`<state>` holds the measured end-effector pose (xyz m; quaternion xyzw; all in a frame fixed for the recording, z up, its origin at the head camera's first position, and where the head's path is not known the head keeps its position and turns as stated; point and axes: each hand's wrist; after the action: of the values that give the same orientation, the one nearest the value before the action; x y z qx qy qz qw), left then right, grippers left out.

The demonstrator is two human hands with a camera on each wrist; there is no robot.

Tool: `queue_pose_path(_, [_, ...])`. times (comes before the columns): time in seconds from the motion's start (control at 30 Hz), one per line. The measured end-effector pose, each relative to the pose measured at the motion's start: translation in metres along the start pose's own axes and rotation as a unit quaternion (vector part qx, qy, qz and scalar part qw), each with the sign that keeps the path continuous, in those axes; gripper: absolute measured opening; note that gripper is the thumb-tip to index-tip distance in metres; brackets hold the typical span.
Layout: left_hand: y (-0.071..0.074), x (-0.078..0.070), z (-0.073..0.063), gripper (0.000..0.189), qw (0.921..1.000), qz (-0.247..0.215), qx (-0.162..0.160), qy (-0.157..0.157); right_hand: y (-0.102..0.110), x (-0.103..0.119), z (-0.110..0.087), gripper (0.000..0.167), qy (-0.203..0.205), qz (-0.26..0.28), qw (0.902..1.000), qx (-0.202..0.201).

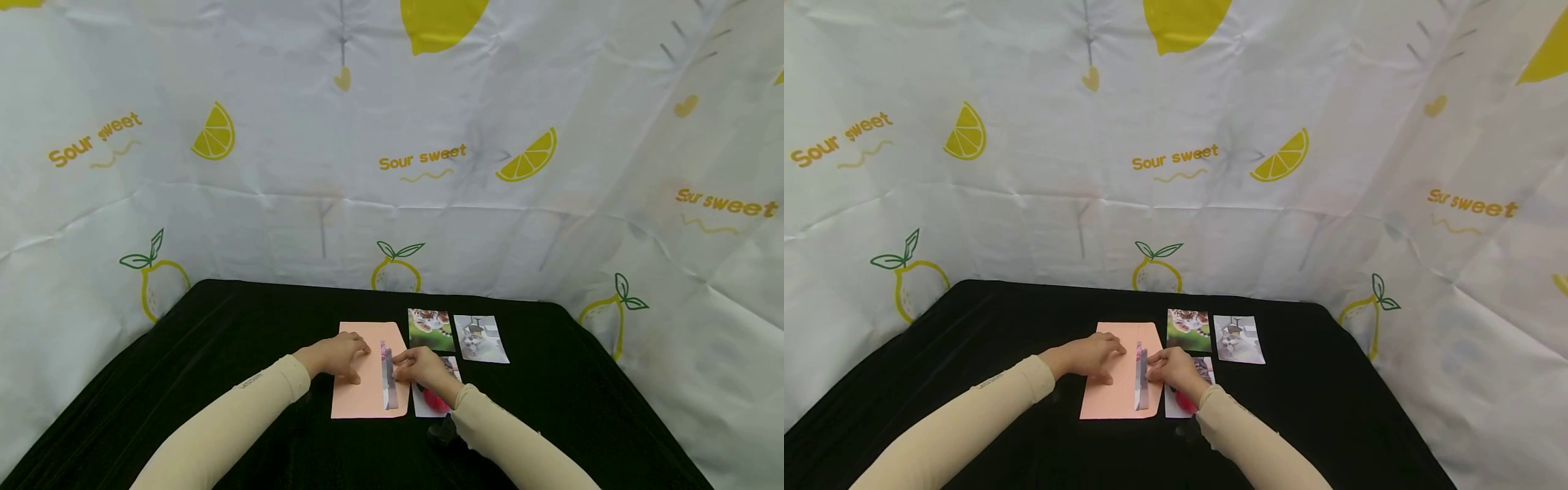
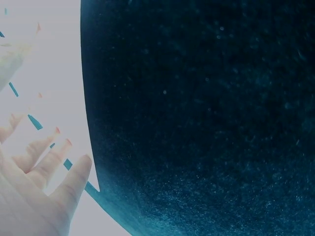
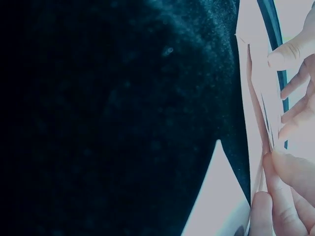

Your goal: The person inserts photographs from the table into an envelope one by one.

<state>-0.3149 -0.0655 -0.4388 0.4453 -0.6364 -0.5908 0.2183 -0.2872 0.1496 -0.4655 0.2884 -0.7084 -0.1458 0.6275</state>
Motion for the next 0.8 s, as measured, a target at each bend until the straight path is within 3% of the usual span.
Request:
queue_pose_path(0.63, [-0.0015, 0.0023, -0.0001, 0.057, 0.9999, -0.009, -0.003, -0.005, -0.0038, -0.002, 0.0032, 0.029, 0.02, -0.008, 0.9998, -0.004])
queue_pose_path(0.8, [-0.0038, 0.0033, 0.0005, 0.058, 1.0, -0.004, -0.004, 0.002, -0.0007, -0.0022, -0.0016, 0.031, 0.024, 0.047, 0.9986, 0.008])
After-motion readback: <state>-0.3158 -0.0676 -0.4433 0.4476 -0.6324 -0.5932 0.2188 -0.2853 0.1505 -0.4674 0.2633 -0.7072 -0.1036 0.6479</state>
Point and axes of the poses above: each hand's wrist, its own z-axis towards the middle knuckle, its own y-axis out of the back of the hand, x = y × z, and after that the axes turned 1 degree about -x, right-handed
